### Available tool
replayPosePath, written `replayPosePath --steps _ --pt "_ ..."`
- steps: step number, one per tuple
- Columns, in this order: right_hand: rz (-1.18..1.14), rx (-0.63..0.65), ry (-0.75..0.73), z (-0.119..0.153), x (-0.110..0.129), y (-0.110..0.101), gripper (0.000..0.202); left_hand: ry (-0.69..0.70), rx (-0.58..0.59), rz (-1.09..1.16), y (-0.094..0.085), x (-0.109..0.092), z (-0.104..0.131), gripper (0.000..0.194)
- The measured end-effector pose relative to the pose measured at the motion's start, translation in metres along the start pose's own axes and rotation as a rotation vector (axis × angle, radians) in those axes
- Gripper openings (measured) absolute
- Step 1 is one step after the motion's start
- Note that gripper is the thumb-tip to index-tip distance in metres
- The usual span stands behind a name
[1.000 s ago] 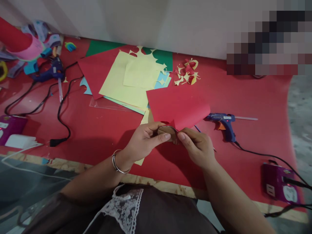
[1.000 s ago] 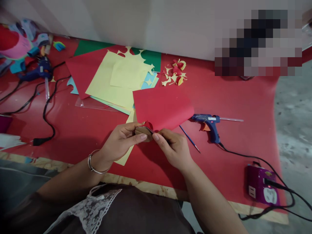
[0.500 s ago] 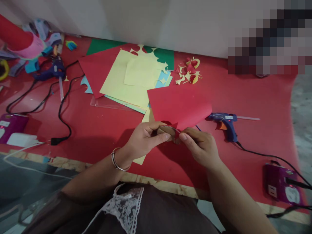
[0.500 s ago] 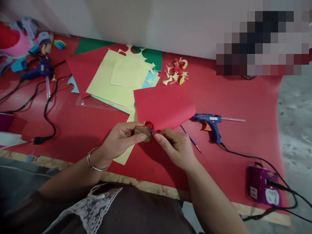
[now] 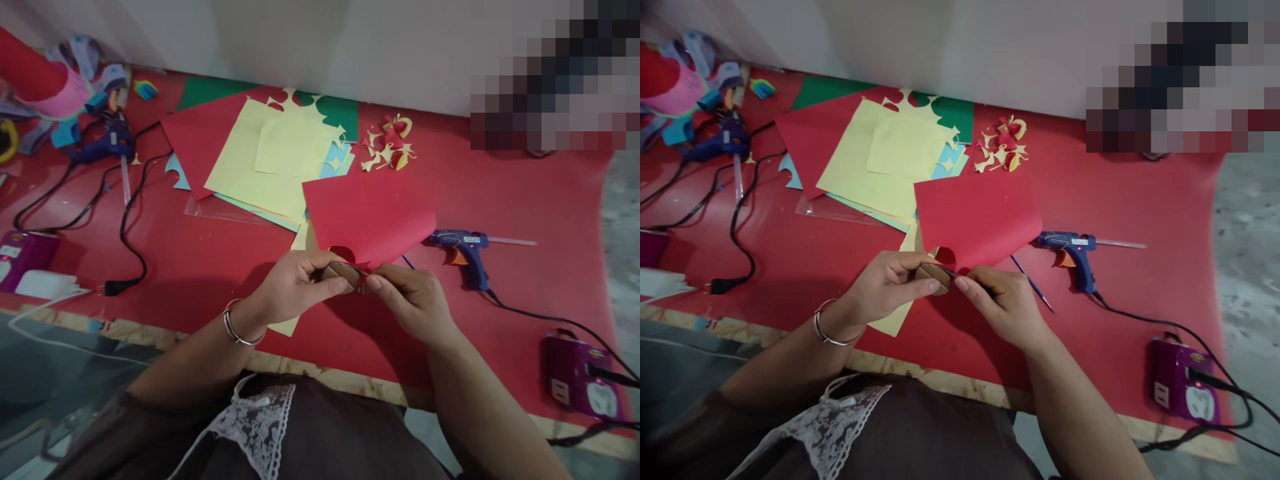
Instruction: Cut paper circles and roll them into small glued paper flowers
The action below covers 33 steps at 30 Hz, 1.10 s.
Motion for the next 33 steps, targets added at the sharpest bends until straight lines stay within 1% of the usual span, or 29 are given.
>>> replayPosePath --steps 8,16,20,24,29,33 --pt "0.005 0.008 -0.047 -0.0004 0.0013 0.0007 0.059 -0.047 0.042 -0.063 -0.0004 -0.0021 0.0003 0.009" --pt "0.002 0.033 -0.068 0.0008 0.0013 0.0027 0.055 -0.072 0.068 -0.118 -0.0022 0.0010 0.0017 0.011" --pt "0.008 0.051 -0.061 0.0010 0.0000 0.0045 0.055 -0.079 0.064 -0.177 -0.0043 0.0027 0.0016 0.011" --pt "0.009 0.069 -0.064 0.0004 0.0003 0.0060 0.054 -0.110 0.085 -0.190 -0.0052 0.0047 0.0013 0.011" --pt "0.024 0.079 -0.040 -0.0008 -0.0016 0.0072 0.058 -0.148 0.105 -0.205 -0.0066 0.0064 0.0012 0.012" --pt "0.033 0.073 -0.005 -0.0006 -0.0054 0.0077 0.061 -0.132 0.103 -0.211 -0.0069 0.0044 -0.0005 0.011"
Point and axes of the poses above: each hand's wrist, its own z-axis away from the middle knuckle, its own y-axis out of the palm, x = y × z, the point moved 6 cm from there along -z, towards the middle knuckle, and after that the axes turned 1 degree about -z, right-handed, at the moved point
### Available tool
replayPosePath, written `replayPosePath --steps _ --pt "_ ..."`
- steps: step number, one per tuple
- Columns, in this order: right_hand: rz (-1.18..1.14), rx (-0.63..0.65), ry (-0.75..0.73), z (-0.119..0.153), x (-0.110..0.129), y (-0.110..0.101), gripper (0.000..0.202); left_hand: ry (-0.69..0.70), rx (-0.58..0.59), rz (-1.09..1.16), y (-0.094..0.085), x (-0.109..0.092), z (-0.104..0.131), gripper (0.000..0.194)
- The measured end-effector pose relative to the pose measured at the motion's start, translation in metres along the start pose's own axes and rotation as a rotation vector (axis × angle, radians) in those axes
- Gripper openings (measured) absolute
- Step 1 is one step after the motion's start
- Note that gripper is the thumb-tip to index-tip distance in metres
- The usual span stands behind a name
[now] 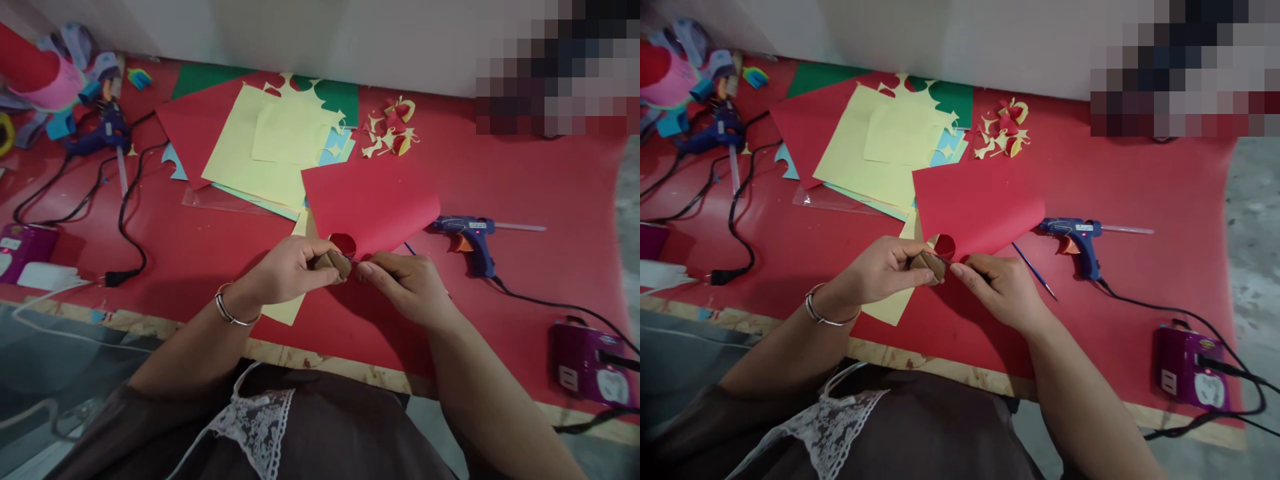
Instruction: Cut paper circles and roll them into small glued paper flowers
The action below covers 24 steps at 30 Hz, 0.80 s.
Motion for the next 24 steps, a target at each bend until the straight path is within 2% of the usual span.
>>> replayPosePath --steps 15,21,24 --pt "-0.007 -0.002 0.036 0.001 -0.006 0.004 0.063 0.000 0.001 0.056 0.005 0.004 -0.004 0.012" --pt "-0.006 -0.084 0.039 -0.001 -0.008 -0.005 0.067 -0.002 0.056 0.059 0.009 0.006 -0.004 0.010" --pt "0.002 -0.157 0.058 -0.001 -0.009 -0.012 0.070 0.013 0.083 -0.013 0.012 0.005 -0.001 0.012"
Point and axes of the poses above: each hand's wrist, its own z-axis away from the middle knuckle, its own y-axis out of the palm, x = y × z, the point moved 6 cm from there along -z, towards the middle knuckle, and after that the axes turned 1 degree about -z, right-handed, at the moved point
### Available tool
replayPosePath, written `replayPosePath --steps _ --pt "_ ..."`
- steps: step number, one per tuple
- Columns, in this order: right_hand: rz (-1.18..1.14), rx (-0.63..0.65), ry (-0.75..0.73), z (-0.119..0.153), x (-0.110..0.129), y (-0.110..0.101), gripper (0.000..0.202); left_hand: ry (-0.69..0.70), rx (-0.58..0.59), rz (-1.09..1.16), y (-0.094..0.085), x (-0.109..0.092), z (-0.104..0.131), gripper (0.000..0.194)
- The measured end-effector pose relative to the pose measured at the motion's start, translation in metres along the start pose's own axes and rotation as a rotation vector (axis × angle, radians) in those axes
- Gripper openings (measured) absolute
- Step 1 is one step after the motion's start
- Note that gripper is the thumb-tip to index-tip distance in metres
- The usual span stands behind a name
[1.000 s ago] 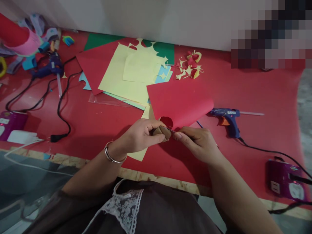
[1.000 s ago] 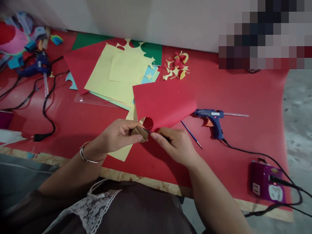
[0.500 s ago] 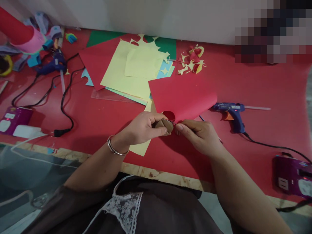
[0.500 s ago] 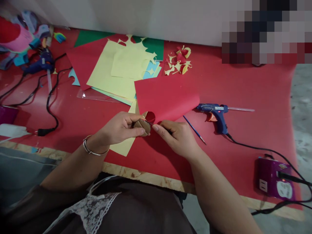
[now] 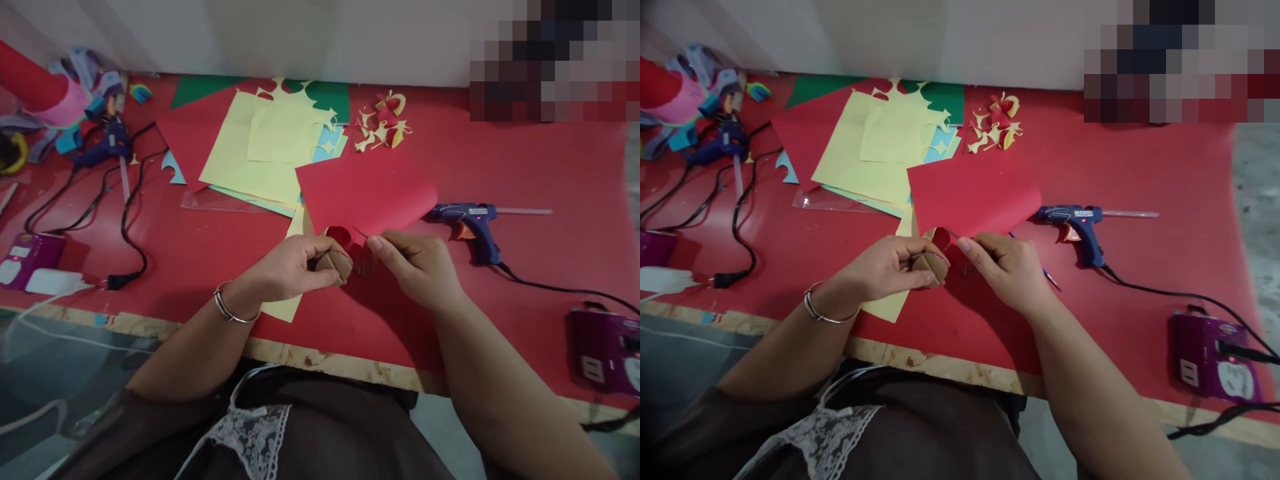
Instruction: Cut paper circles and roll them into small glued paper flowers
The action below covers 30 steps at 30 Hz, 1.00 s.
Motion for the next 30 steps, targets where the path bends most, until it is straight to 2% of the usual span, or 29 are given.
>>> replayPosePath --steps 3,6,12,15,18,22,24,27,30 --pt "0.022 -0.083 0.013 -0.001 0.000 -0.006 0.073 -0.005 -0.018 -0.231 0.003 0.000 0.001 0.011" --pt "0.029 -0.112 0.021 -0.001 -0.001 -0.008 0.074 -0.019 -0.048 -0.445 0.004 0.001 0.001 0.008" --pt "0.033 -0.054 0.032 -0.002 -0.007 -0.005 0.071 0.007 -0.253 -0.581 -0.012 0.002 0.000 0.042" --pt "0.051 -0.058 0.033 -0.002 -0.010 -0.005 0.068 0.007 -0.346 -0.474 -0.019 0.003 -0.001 0.040" --pt "0.079 -0.109 0.034 -0.001 -0.013 -0.007 0.066 -0.049 -0.440 -0.185 -0.025 0.008 -0.003 0.045" --pt "0.100 -0.178 0.030 -0.002 -0.016 -0.011 0.056 -0.108 -0.454 0.107 -0.024 0.014 -0.012 0.044" --pt "0.112 -0.233 0.025 -0.003 -0.017 -0.013 0.050 -0.090 -0.460 0.177 -0.023 0.017 -0.019 0.042" --pt "0.115 -0.299 0.024 -0.002 -0.019 -0.016 0.045 -0.090 -0.530 0.219 -0.024 0.023 -0.028 0.040" --pt "0.099 -0.336 0.038 -0.002 -0.021 -0.017 0.040 -0.116 -0.573 0.219 -0.026 0.025 -0.030 0.055"
Point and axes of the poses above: each hand's wrist, its own z-axis away from the middle knuckle, its own y-axis out of the palm, x = y × z, the point moved 6 cm from there along -z, towards the middle knuckle, and after that the axes turned 1 degree about -z, right-handed, at the moved point
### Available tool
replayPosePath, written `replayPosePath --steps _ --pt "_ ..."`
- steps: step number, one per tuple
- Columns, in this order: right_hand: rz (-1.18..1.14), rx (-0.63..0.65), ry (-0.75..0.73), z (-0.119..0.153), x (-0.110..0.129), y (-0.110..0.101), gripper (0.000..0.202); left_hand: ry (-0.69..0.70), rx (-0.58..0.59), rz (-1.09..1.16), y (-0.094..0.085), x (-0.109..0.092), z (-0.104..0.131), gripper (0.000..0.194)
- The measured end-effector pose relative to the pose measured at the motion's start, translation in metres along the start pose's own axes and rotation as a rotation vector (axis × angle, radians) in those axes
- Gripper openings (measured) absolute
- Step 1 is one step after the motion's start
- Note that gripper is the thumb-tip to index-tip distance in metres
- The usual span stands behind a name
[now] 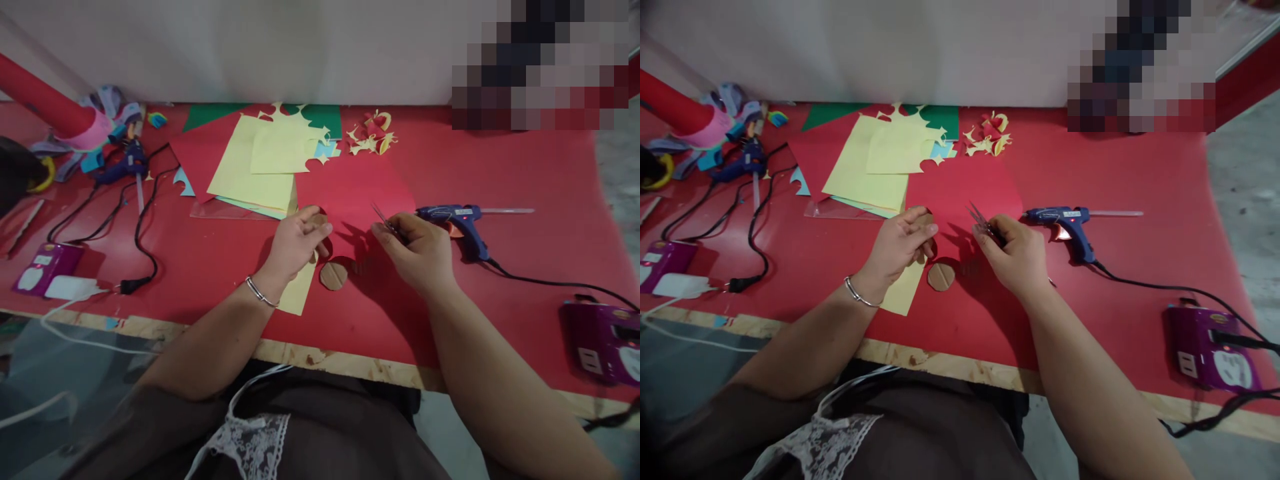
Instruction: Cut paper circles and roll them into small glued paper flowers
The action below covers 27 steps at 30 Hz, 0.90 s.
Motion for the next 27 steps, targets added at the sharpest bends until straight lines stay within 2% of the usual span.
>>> replayPosePath --steps 3,7,11,14,19,22,27 --pt "-0.007 -0.044 0.005 0.000 -0.002 -0.002 0.036 0.119 -0.082 -0.011 -0.015 -0.016 0.003 0.053" --pt "-0.008 -0.071 0.002 -0.001 -0.004 -0.003 0.033 0.338 -0.322 -0.042 -0.055 -0.038 0.007 0.058" --pt "0.003 -0.073 0.012 0.000 -0.006 -0.002 0.033 0.446 -0.533 0.103 -0.087 -0.033 0.000 0.060" --pt "0.015 -0.072 0.011 0.001 -0.006 -0.001 0.033 0.501 -0.653 0.174 -0.095 -0.029 -0.005 0.056" --pt "-0.023 -0.071 0.041 0.001 -0.008 0.001 0.031 0.757 -0.898 0.250 -0.100 -0.047 0.014 0.055" --pt "-0.028 -0.047 0.047 0.000 -0.008 0.003 0.031 0.740 -0.969 0.325 -0.107 -0.054 0.024 0.055" --pt "0.002 -0.033 0.019 -0.001 -0.004 0.004 0.033 0.589 -0.945 0.470 -0.115 -0.044 0.016 0.040"
Point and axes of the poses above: each hand's wrist, its own z-axis away from the middle knuckle, its own y-axis out of the palm, x = y × z, the point moved 6 cm from there along -z, towards the middle knuckle, and after that the axes turned 1 degree about -z, right-handed, at the moved point
